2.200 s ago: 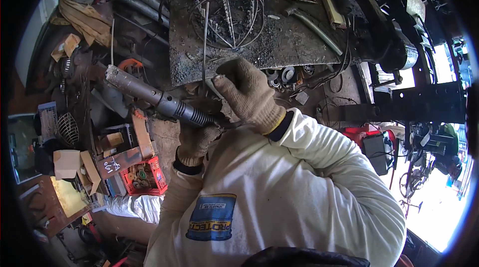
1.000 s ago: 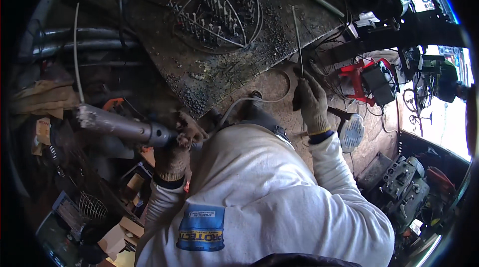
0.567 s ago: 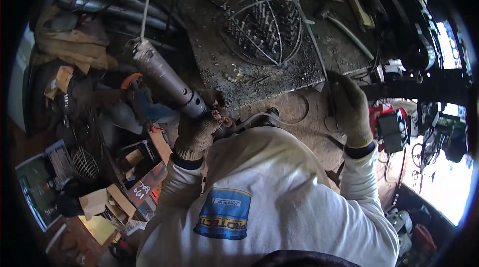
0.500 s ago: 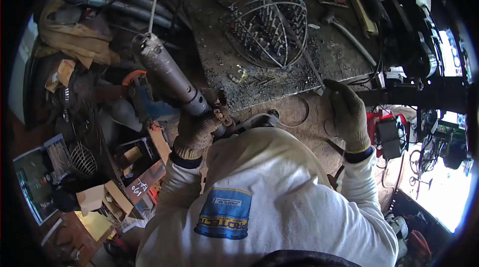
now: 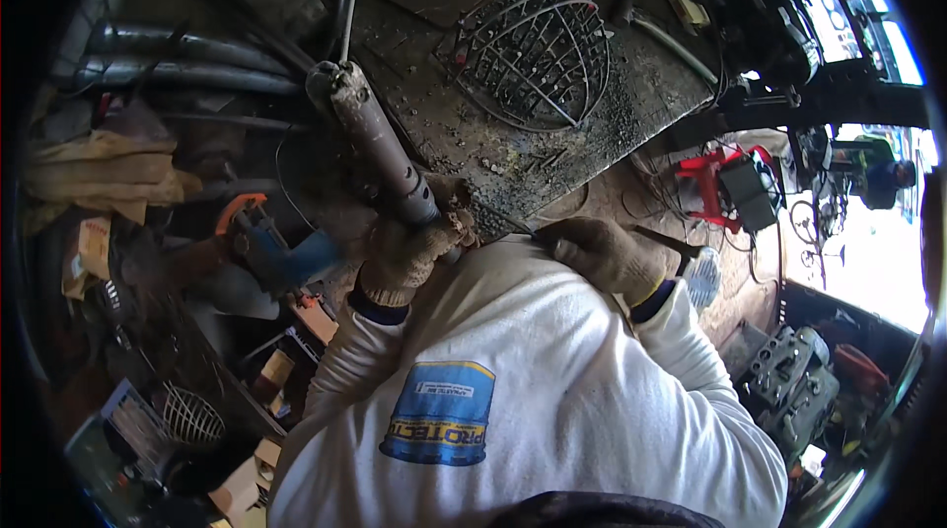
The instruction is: The person constructs a metal wire cage by welding curved steel rods together, using a hand-held welding torch and holding a welding mask for eye protection.
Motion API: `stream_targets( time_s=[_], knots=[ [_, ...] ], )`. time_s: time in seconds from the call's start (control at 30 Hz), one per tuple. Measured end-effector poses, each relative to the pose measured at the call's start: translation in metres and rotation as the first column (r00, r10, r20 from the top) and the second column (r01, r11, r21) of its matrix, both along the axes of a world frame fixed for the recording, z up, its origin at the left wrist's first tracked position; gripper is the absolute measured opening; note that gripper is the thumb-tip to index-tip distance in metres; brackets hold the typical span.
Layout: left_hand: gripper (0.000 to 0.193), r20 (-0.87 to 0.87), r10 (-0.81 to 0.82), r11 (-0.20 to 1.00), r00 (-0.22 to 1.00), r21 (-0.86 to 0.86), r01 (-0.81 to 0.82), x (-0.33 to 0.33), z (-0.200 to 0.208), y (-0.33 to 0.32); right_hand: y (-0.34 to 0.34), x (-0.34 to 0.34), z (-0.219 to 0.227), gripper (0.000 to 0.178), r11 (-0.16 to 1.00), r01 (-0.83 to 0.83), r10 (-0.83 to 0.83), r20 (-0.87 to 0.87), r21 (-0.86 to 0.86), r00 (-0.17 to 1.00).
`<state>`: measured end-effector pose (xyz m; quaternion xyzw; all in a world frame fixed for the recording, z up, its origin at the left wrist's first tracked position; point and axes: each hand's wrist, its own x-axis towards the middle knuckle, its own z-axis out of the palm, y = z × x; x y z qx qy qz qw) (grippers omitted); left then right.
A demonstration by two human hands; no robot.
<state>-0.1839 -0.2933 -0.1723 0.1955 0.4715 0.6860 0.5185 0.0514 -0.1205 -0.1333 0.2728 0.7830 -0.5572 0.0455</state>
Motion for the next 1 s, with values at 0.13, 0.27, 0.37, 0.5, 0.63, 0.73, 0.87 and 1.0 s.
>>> stream_targets(
  time_s=[0.13, 0.27, 0.37, 0.5, 0.63, 0.73, 0.87, 1.0],
  knots=[
    [0.037, -0.056, -0.057, 0.996, 0.997, 0.063, 0.061, -0.021, -0.025, -0.014, -0.001, -0.024, 0.006, 0.029, 0.962, -0.268, 0.261, 0.122, 0.045, 0.958],
    [0.038, 0.099, -0.146, 0.961, 0.984, 0.252, 0.117, -0.032, -0.018, -0.018, -0.011, -0.019, -0.006, 0.022, 0.894, -0.329, 0.301, 0.137, 0.303, 0.944],
    [0.040, 0.057, -0.148, 0.964, 0.987, 0.230, 0.131, -0.038, -0.020, -0.029, -0.015, -0.022, 0.018, 0.021, 0.943, -0.201, 0.184, 0.086, 0.267, 0.979],
    [0.040, 0.110, -0.200, 0.967, 0.974, 0.181, 0.179, -0.052, -0.025, -0.042, -0.021, -0.013, 0.043, 0.028, 0.991, 0.071, -0.069, -0.022, 0.111, 0.997],
    [0.041, -0.266, -0.288, 0.950, 0.920, 0.040, 0.309, -0.067, -0.022, -0.049, 0.000, 0.012, 0.068, 0.028, 0.901, 0.335, -0.317, -0.107, 0.278, 0.942],
    [0.042, -0.206, -0.351, 0.921, 0.913, 0.101, 0.377, -0.072, -0.022, -0.048, 0.012, 0.003, 0.099, 0.025, 0.751, 0.473, -0.465, -0.140, 0.461, 0.874],
    [0.031, -0.161, -0.290, 0.945, 0.943, 0.109, 0.310, -0.070, -0.011, -0.057, 0.028, -0.022, 0.141, 0.022, 0.690, 0.236, -0.298, -0.029, 0.684, 0.954],
    [0.054, 0.132, -0.280, 0.957, 0.951, 0.112, 0.266, -0.071, -0.016, -0.072, 0.032, -0.022, 0.173, 0.023, 0.703, 0.145, -0.270, 0.074, 0.696, 0.960]
  ],
)
